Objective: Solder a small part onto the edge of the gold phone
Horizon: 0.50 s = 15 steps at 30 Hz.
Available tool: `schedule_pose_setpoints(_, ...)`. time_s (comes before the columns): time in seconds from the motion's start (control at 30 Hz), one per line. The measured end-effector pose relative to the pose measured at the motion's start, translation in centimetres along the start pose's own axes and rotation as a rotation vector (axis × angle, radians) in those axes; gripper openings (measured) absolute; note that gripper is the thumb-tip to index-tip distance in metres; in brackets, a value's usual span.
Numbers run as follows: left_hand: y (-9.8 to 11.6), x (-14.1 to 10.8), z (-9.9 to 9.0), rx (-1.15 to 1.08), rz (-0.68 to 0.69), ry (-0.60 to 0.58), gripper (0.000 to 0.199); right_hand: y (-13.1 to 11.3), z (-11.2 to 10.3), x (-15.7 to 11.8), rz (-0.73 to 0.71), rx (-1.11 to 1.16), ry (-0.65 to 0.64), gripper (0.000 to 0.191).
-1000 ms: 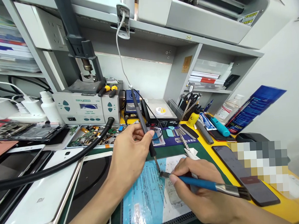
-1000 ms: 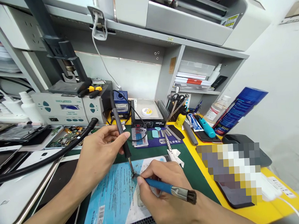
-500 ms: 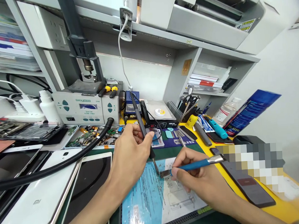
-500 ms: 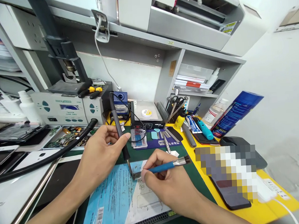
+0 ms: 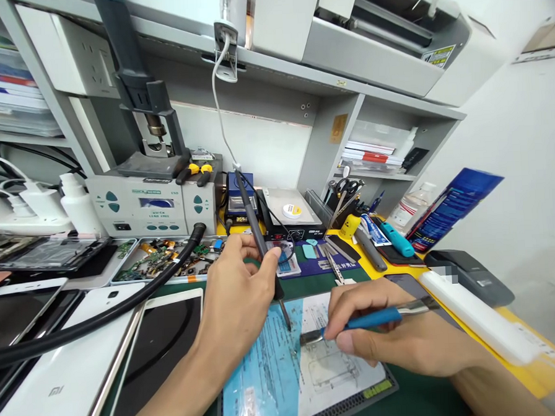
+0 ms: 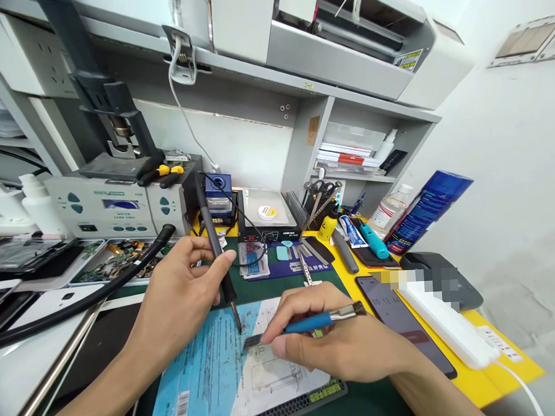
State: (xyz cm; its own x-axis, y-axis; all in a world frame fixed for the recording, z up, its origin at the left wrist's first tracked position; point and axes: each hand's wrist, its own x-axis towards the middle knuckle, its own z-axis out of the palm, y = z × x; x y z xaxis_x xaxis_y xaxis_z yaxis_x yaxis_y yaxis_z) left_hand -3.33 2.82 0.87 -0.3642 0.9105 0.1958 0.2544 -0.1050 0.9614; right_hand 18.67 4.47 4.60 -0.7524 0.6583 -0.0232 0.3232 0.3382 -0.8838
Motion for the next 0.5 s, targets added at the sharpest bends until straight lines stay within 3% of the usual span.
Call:
schedule_pose_setpoints(0.07,0.0,-0.1,0.0,0.004,0.003,0.005,0.022,-0.1,0.1,0.0,-0.018,-0.054,0.011,0.008)
schedule_pose_setpoints(0.23,0.1,-0.2,0.1,0.017,0.016,0.013,0.021,0.8,-0.1,0.5,0.227,0.168,0.014,0.02)
schedule_pose_setpoints(0.37,0.1,-0.2,0.1,0.019,0.032,0.011,0.023,0.9,-0.5,1.5,0.226,0.28,-0.067,0.034)
schedule_pose_setpoints(0.5,-0.1,-0.1,0.1,0.024,0.045,0.007,0.024,-0.5,-0.5,2.9,0.254,0.192,-0.085,0.026)
